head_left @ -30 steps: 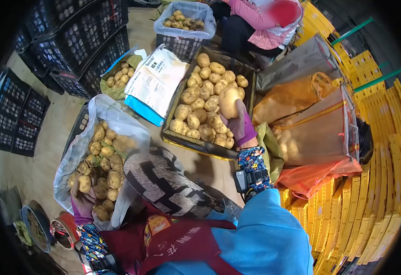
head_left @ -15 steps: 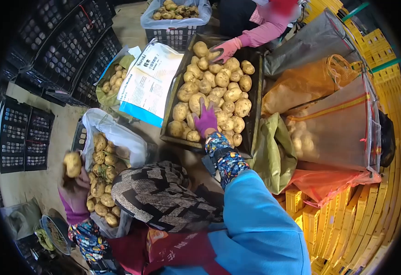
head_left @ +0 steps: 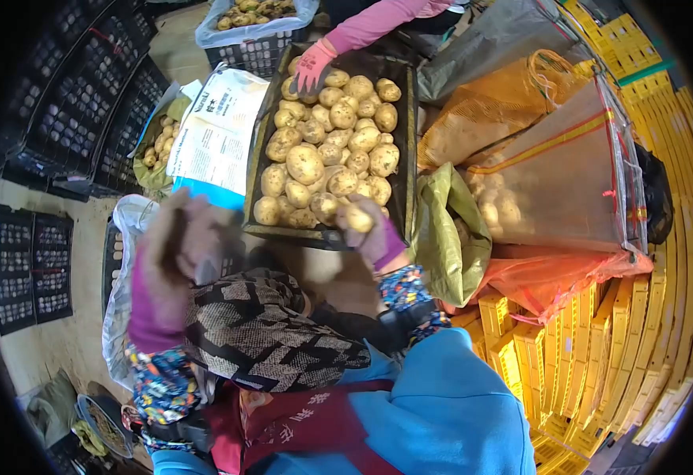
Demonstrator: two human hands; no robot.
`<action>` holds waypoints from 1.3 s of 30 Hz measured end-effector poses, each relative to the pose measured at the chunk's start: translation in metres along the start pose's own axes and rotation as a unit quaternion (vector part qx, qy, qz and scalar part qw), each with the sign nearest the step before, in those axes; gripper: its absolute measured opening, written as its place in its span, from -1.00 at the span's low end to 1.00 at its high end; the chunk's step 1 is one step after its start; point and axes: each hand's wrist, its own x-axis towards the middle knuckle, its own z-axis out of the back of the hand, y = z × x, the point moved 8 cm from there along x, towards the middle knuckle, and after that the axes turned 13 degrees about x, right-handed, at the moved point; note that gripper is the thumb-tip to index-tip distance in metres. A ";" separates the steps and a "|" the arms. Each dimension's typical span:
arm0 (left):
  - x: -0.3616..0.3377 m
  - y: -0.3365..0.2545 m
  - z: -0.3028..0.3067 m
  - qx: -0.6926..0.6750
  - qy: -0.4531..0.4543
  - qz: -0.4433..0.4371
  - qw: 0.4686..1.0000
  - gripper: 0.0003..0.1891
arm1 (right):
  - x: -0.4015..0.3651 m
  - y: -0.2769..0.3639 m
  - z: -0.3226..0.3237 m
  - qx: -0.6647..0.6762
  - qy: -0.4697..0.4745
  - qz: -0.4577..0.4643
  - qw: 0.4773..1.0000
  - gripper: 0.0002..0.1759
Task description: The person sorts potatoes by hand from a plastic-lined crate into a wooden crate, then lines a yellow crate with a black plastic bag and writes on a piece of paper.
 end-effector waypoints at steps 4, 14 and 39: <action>-0.039 0.006 0.112 -0.105 -0.105 -0.012 0.989 -0.44 | 0.018 0.070 0.060 -0.401 -0.048 0.159 0.901 -0.60; -0.187 0.096 0.286 -0.133 -0.341 0.074 0.928 -0.44 | 0.091 0.056 0.098 -0.791 -0.081 0.044 0.604 -0.30; -0.285 0.234 0.366 -0.114 -0.307 0.061 0.943 -0.47 | 0.176 -0.042 -0.034 -0.896 -0.107 0.180 0.392 -0.14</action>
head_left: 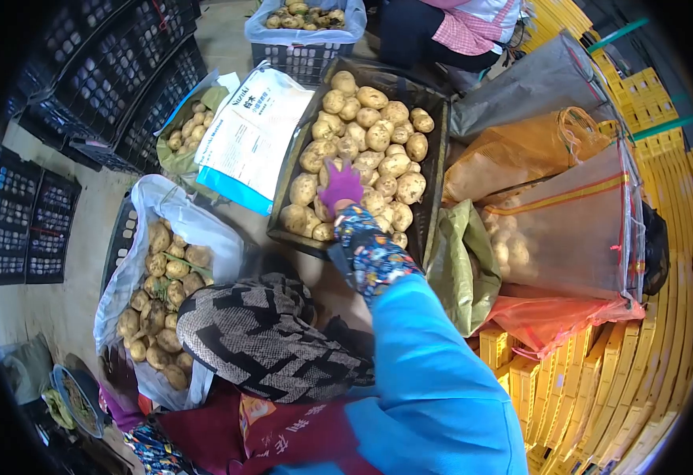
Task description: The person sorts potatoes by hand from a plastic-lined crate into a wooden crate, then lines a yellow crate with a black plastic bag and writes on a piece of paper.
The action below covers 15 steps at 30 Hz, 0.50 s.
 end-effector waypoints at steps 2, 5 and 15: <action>-0.002 0.006 0.006 0.003 -0.005 0.002 1.000 -0.46 | 0.001 0.002 -0.001 0.004 -0.037 -0.034 0.999 -0.12; 0.006 0.007 0.016 0.004 0.032 0.000 0.999 -0.45 | 0.012 -0.015 0.006 0.068 -0.003 0.026 0.997 -0.15; -0.010 -0.021 -0.053 -0.098 -0.137 0.125 0.978 -0.47 | -0.099 -0.152 0.102 0.079 0.014 0.034 0.996 -0.14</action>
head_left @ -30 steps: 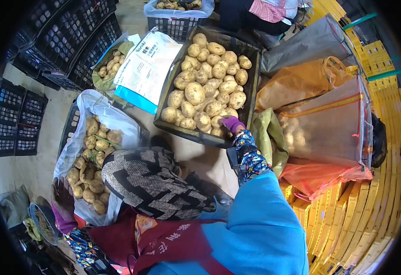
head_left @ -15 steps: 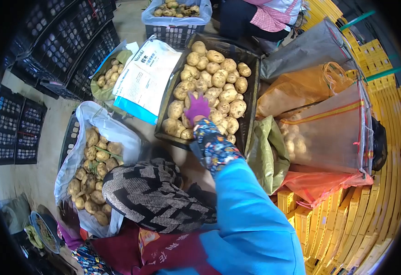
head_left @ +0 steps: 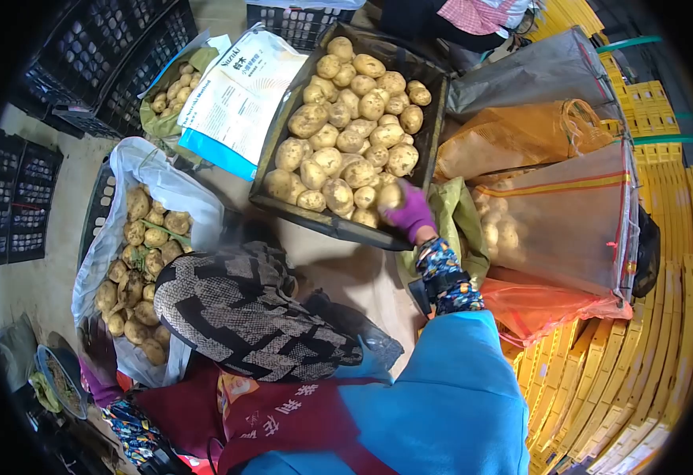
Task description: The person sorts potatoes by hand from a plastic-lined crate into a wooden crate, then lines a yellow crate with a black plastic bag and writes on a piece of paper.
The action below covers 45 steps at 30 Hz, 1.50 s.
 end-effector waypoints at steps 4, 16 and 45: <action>0.005 -0.009 -0.035 0.029 0.044 -0.014 0.999 -0.46 | -0.006 -0.019 -0.029 -0.092 0.179 -0.149 0.968 -0.32; -0.020 -0.019 0.034 0.119 0.088 -0.142 0.979 -0.49 | 0.056 -0.043 -0.048 -0.279 0.279 -0.118 0.911 -0.43; -0.052 -0.094 0.063 0.113 -0.055 -0.336 0.933 -0.47 | -0.271 0.513 -0.463 -0.020 0.719 0.281 0.636 -0.49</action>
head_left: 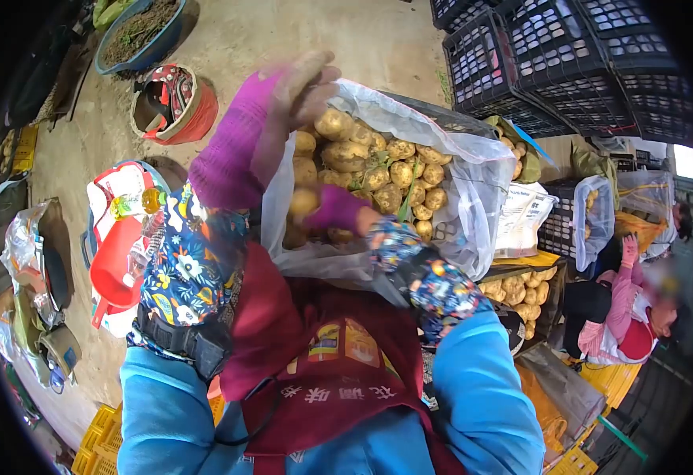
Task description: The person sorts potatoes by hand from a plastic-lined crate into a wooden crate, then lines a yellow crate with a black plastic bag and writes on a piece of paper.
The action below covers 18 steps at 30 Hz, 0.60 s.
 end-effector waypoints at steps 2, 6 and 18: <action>-0.001 -0.006 -0.004 0.054 -0.004 0.036 0.998 -0.42 | -0.013 0.000 0.035 0.279 -0.031 0.083 0.956 -0.55; -0.012 0.008 -0.043 -0.032 0.007 0.182 0.983 -0.31 | -0.066 0.088 0.100 0.408 -0.206 0.137 0.879 -0.50; -0.008 0.019 -0.035 -0.205 -0.012 0.129 0.970 -0.55 | 0.013 -0.036 0.032 -0.227 -0.175 -0.146 0.947 -0.21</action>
